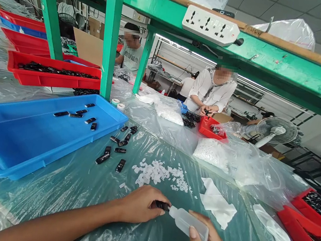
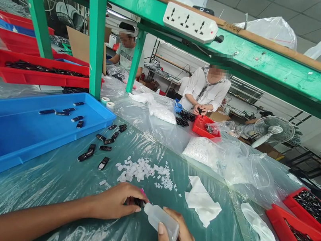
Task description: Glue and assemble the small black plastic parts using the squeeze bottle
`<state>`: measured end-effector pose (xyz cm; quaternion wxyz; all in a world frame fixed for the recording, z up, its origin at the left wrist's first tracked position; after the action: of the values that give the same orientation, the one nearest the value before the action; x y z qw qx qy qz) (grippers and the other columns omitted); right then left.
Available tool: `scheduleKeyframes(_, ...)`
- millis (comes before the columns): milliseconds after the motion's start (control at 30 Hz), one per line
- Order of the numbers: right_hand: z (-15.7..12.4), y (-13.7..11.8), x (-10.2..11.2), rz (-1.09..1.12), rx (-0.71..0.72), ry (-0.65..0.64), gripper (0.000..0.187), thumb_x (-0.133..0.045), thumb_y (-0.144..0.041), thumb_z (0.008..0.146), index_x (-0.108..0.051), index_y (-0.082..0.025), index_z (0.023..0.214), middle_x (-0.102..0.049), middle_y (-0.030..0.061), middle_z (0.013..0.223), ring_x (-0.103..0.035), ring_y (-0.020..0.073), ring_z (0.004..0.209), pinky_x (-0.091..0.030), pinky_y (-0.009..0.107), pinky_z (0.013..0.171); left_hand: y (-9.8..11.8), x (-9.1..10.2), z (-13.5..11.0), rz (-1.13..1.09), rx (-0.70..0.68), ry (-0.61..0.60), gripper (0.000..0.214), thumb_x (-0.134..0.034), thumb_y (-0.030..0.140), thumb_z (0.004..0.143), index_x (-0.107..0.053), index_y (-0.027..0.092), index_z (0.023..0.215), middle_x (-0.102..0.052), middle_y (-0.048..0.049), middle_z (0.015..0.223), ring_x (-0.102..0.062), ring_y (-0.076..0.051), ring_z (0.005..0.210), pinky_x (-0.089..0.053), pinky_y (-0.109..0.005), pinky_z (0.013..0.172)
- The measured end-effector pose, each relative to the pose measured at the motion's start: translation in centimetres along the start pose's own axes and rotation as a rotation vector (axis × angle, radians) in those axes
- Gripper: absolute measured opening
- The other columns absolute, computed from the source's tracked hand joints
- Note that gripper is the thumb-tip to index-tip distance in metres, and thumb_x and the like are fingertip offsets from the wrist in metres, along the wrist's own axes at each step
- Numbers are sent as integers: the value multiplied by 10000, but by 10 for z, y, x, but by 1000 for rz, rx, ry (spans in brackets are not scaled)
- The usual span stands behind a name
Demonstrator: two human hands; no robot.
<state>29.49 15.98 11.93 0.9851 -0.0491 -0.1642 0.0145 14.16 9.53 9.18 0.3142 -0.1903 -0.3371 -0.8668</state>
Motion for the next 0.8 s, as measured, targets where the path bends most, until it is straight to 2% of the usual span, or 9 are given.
scheduleKeyframes(133, -2, 3, 0, 107, -126, 87, 245, -571, -370, 784, -628, -155, 885, -584, 54, 853, -563, 118, 737, -426, 170, 610, 2, -1, 0, 24, -16, -16, 306, -460, 285, 861, -602, 209, 1122, -606, -6, 917, -511, -94, 719, -351, -190, 589)
scheduleKeyframes(267, 1, -4, -7, 41, 59, -58, 185, -554, -259, 803, -620, -149, 938, -603, 65, 862, -597, 129, 744, -470, 161, 611, 3, -2, 1, 54, -31, -29, 248, -470, 280, 857, -623, 209, 1039, -591, -13, 842, -487, -93, 673, -324, -203, 568)
scheduleKeyframes(333, 1, 1, -7, 12, 77, -102, 192, -547, -247, 809, -616, -140, 953, -607, 79, 878, -605, 143, 757, -482, 171, 614, 3, -2, 0, 66, -32, -27, 229, -470, 279, 857, -623, 203, 1010, -586, -16, 846, -489, -94, 677, -323, -204, 574)
scheduleKeyframes(433, -1, 10, -7, 42, -61, -87, 222, -564, -311, 800, -617, -141, 934, -599, 76, 881, -596, 143, 756, -470, 173, 612, 3, -2, 0, 63, -26, -25, 232, -452, 286, 869, -616, 204, 1011, -583, -17, 855, -484, -92, 671, -326, -201, 568)
scheduleKeyframes(533, -7, 17, -4, 143, -311, 47, 316, -584, -429, 771, -604, -138, 891, -568, 65, 888, -551, 130, 763, -416, 188, 631, 0, -2, 0, 38, 6, -25, 257, -437, 322, 880, -616, 203, 1021, -594, -15, 854, -487, -91, 656, -332, -199, 552)
scheduleKeyframes(567, -8, 16, -4, 168, -355, 83, 342, -588, -454, 760, -599, -133, 876, -559, 66, 887, -535, 130, 765, -398, 198, 639, -1, -2, 0, 34, 17, -20, 269, -438, 332, 880, -617, 195, 1027, -600, -20, 860, -496, -94, 660, -339, -197, 554)
scheduleKeyframes(700, -8, 7, -6, 172, -362, 90, 373, -595, -475, 741, -597, -115, 840, -554, 73, 836, -507, 139, 741, -366, 224, 631, -4, -1, 1, 34, 21, 8, 283, -484, 312, 852, -626, 180, 1058, -614, -34, 885, -528, -107, 704, -366, -190, 584)
scheduleKeyframes(800, -8, 12, -4, 158, -361, 67, 384, -586, -485, 746, -592, -111, 834, -556, 77, 808, -507, 150, 742, -373, 229, 651, -5, -1, 3, 19, 12, 20, 262, -532, 309, 820, -633, 205, 1038, -617, -11, 895, -539, -103, 729, -380, -181, 601)
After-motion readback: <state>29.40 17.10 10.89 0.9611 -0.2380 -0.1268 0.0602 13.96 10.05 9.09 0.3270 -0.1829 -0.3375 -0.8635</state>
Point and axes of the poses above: each hand's wrist, its own z-axis towards the middle knuckle, its own x-axis out of the back of the hand, y = z × x, the point moved 9 cm from there along z, towards the middle knuckle
